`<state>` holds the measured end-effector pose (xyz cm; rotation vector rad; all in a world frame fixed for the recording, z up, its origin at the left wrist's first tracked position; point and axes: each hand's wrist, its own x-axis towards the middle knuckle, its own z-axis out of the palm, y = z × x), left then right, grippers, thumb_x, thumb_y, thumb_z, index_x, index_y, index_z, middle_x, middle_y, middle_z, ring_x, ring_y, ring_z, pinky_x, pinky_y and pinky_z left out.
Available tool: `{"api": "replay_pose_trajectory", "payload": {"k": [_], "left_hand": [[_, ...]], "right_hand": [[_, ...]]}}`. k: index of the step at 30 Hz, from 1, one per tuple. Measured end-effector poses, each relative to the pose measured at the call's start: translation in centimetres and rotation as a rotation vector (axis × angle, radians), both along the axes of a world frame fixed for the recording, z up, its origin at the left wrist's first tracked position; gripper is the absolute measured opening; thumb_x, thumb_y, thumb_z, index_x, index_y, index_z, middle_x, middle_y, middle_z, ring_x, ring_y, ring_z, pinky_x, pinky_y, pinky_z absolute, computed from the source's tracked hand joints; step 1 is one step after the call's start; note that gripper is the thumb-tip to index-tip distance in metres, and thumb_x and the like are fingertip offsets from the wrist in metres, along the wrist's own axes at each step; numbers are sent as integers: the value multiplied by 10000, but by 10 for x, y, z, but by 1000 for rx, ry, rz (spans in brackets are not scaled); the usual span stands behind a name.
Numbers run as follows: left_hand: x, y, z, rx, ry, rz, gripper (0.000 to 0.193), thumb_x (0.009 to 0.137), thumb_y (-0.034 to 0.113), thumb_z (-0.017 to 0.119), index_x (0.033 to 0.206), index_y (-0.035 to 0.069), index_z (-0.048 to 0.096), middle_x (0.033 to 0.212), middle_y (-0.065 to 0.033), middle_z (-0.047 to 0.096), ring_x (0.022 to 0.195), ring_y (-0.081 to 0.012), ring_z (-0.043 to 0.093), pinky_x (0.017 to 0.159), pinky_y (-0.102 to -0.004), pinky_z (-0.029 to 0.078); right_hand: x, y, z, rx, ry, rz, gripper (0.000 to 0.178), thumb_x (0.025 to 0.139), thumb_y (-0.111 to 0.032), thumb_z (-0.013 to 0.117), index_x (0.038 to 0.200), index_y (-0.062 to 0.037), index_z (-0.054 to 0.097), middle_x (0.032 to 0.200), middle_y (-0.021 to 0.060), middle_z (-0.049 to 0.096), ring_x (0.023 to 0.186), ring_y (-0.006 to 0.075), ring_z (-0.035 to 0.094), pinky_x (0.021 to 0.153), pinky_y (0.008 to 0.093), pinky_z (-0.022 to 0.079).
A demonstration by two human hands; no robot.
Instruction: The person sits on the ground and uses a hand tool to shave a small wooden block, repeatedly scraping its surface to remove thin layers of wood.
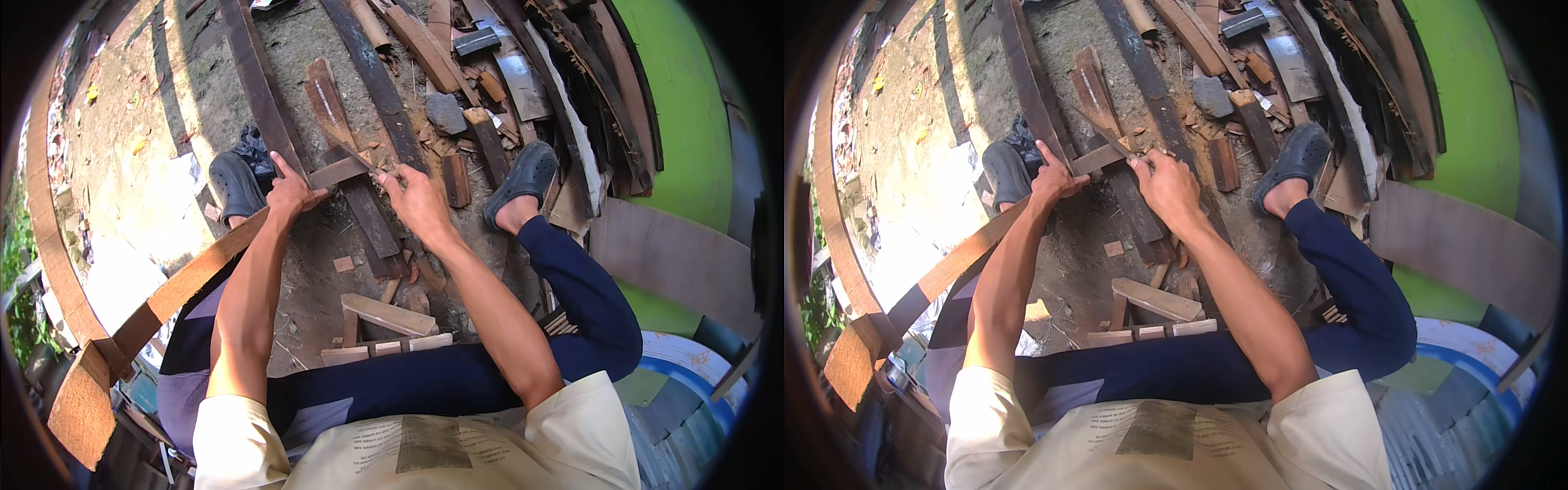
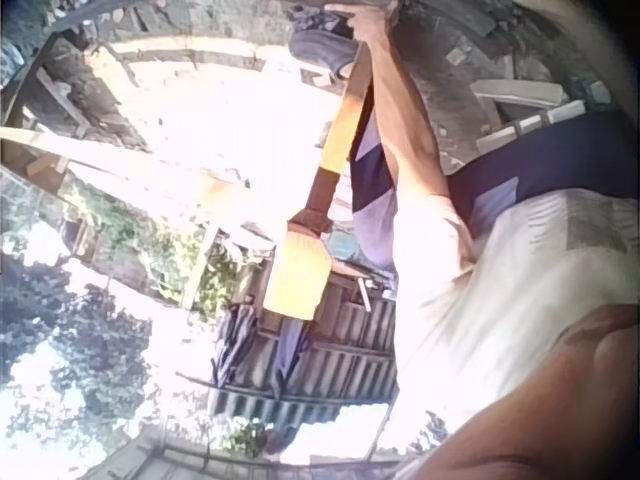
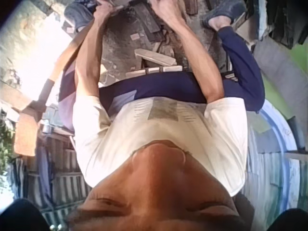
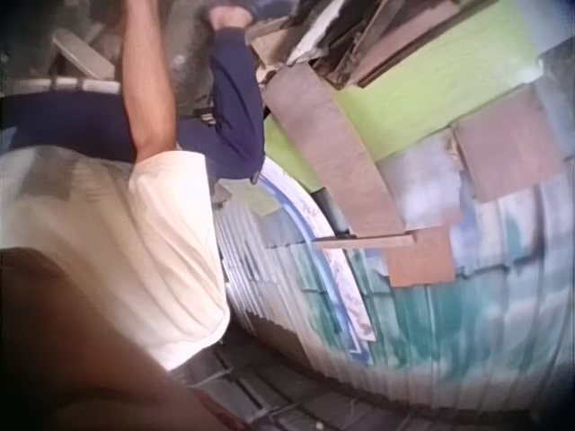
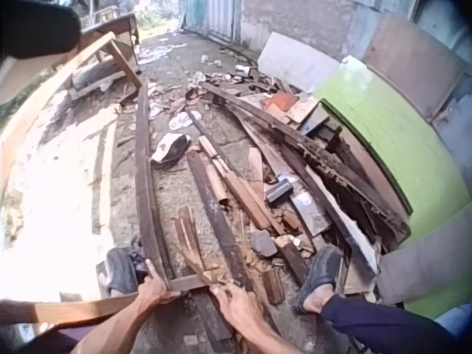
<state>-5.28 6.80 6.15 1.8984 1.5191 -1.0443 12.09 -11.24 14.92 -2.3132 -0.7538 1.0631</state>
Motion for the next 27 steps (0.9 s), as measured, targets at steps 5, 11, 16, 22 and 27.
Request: {"api": "replay_pose_trajectory", "payload": {"k": [5,11,16,22,27], "left_hand": [[-16,1,-8,12,7,23,1524,780,634,824,1548,10,-335,1433,-324,539,1233,-411,641,1050,-481,517],[1,-1,0,-27,2,19,1527,775,631,831,1553,15,-330,1443,-320,534,1239,-419,635,1060,-492,506],[-8,2,-2,-13,9,29,1524,772,636,831,1561,27,-322,1454,-320,526,1256,-431,624,1079,-493,494],[-9,5,-2,-9,23,36,1529,774,645,826,1553,12,-327,1451,-319,532,1264,-429,622,1058,-490,513],[4,4,2,-35,7,-50,1550,773,652,826,1529,-15,-351,1436,-322,550,1258,-413,631,1056,-457,515]], "right_hand": [[-16,-96,85,-95,-61,11,317,1019,-378,607,1123,-93,699,804,268,718,821,499,700,739,584,542],[-1,-22,29,-69,-78,29,326,1017,-369,622,1054,-55,701,831,278,712,835,494,691,740,545,546],[-24,-22,37,-110,-122,79,303,1026,-345,614,1096,-60,689,816,267,707,831,500,683,742,544,538],[-9,-128,106,-59,-22,-30,322,1018,-382,615,1083,-75,688,864,260,733,813,487,707,723,573,547],[-8,0,12,-33,-87,72,335,1028,-373,585,1084,-57,679,845,286,714,844,526,686,757,602,542]]}}
